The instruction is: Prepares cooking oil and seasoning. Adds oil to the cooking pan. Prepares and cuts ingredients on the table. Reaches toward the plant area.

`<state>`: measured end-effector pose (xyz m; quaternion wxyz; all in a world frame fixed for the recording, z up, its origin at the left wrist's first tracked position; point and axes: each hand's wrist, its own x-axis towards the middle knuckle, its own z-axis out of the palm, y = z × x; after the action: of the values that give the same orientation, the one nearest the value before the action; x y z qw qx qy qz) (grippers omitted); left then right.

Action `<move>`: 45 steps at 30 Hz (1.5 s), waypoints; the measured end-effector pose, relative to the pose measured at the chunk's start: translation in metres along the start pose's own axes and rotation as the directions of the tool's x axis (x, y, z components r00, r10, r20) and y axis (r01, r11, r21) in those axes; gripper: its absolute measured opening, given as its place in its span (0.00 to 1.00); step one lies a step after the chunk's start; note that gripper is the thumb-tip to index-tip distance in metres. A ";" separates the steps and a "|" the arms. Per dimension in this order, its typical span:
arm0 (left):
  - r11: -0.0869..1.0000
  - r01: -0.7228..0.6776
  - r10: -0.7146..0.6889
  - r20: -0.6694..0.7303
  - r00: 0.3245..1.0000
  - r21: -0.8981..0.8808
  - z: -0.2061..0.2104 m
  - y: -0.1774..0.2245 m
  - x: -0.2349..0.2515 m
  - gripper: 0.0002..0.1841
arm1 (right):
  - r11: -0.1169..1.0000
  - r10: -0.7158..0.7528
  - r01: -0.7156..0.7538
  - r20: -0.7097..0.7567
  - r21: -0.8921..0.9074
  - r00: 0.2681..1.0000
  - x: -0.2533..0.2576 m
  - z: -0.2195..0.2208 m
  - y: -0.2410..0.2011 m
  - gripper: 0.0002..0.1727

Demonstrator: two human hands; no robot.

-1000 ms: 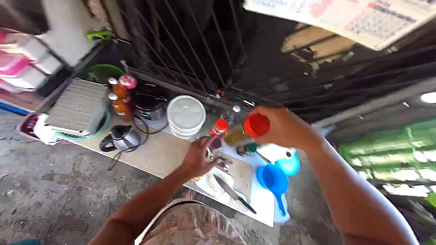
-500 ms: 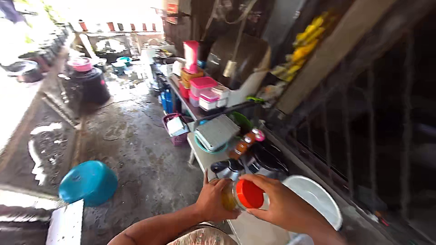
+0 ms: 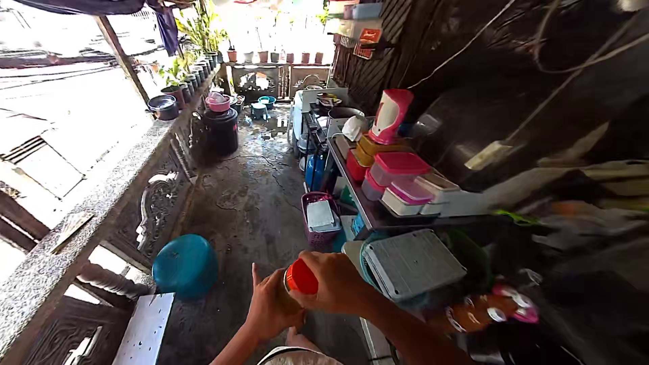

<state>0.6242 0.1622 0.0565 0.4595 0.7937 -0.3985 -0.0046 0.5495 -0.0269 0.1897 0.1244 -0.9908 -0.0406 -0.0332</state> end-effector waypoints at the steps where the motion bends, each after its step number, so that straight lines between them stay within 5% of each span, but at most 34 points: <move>1: 1.000 -0.013 0.013 -0.016 1.000 -0.015 0.000 -0.013 0.016 0.47 | 0.998 -0.067 0.067 0.006 0.011 0.998 0.021 0.001 0.012 0.42; 4: 0.999 -0.045 0.043 -0.086 0.995 -0.021 0.008 -0.055 0.068 0.47 | 0.950 -0.302 0.295 0.057 0.106 0.952 0.084 -0.002 0.060 0.39; 7: 0.999 -0.045 0.049 -0.161 0.986 0.031 0.017 -0.089 0.129 0.46 | 0.873 -0.458 0.422 0.111 0.246 0.882 0.151 -0.018 0.113 0.49; 12: 0.987 0.086 -0.057 -0.204 0.977 0.135 0.006 -0.127 0.233 0.44 | 0.978 -0.207 0.203 0.138 0.039 0.969 0.259 -0.033 0.148 0.57; 15: 0.975 0.132 -0.088 -0.234 0.968 0.181 -0.004 -0.160 0.286 0.45 | 0.985 -0.164 0.173 0.285 -0.005 0.944 0.328 -0.035 0.166 0.55; 19: 0.964 0.138 -0.073 -0.272 0.960 0.225 -0.019 -0.209 0.360 0.48 | 0.923 -0.384 0.359 0.262 0.140 0.885 0.416 -0.035 0.211 0.39; 23: 0.962 0.074 -0.001 -0.266 0.964 0.262 -0.030 -0.270 0.445 0.47 | 0.801 -0.588 0.554 0.126 0.225 0.799 0.506 -0.027 0.267 0.47; 25: 0.973 0.042 0.016 -0.246 0.969 0.227 -0.033 -0.300 0.492 0.47 | 0.830 -0.541 0.509 0.107 0.228 0.834 0.545 -0.025 0.291 0.52; 28: 0.981 -0.010 0.046 -0.182 0.982 0.196 -0.040 -0.340 0.578 0.48 | 0.971 -0.222 0.213 0.093 0.105 0.971 0.605 -0.033 0.316 0.56; 31: 0.982 -0.068 0.082 -0.074 0.994 0.177 -0.040 -0.370 0.664 0.47 | 0.998 0.031 -0.038 0.126 0.056 0.992 0.657 -0.041 0.352 0.54; 36: 0.977 -0.205 0.195 0.148 0.970 0.060 -0.009 -0.402 0.793 0.48 | 0.980 0.037 -0.011 -0.132 0.198 0.991 0.693 -0.045 0.441 0.38; 40: 0.968 -0.249 0.251 0.269 0.930 -0.042 0.042 -0.420 0.889 0.49 | 0.953 0.220 -0.104 -0.417 0.284 0.882 0.696 -0.050 0.514 0.37; 45: 0.949 -0.304 0.315 0.310 0.897 -0.083 0.110 -0.426 1.008 0.50 | 0.871 0.490 -0.311 -0.731 0.381 0.476 0.695 -0.051 0.600 0.34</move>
<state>1.5384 -0.4484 0.0430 0.3967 0.7015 -0.5884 -0.0661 1.2912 -0.5693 0.1451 0.2295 -0.8278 0.2511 -0.4461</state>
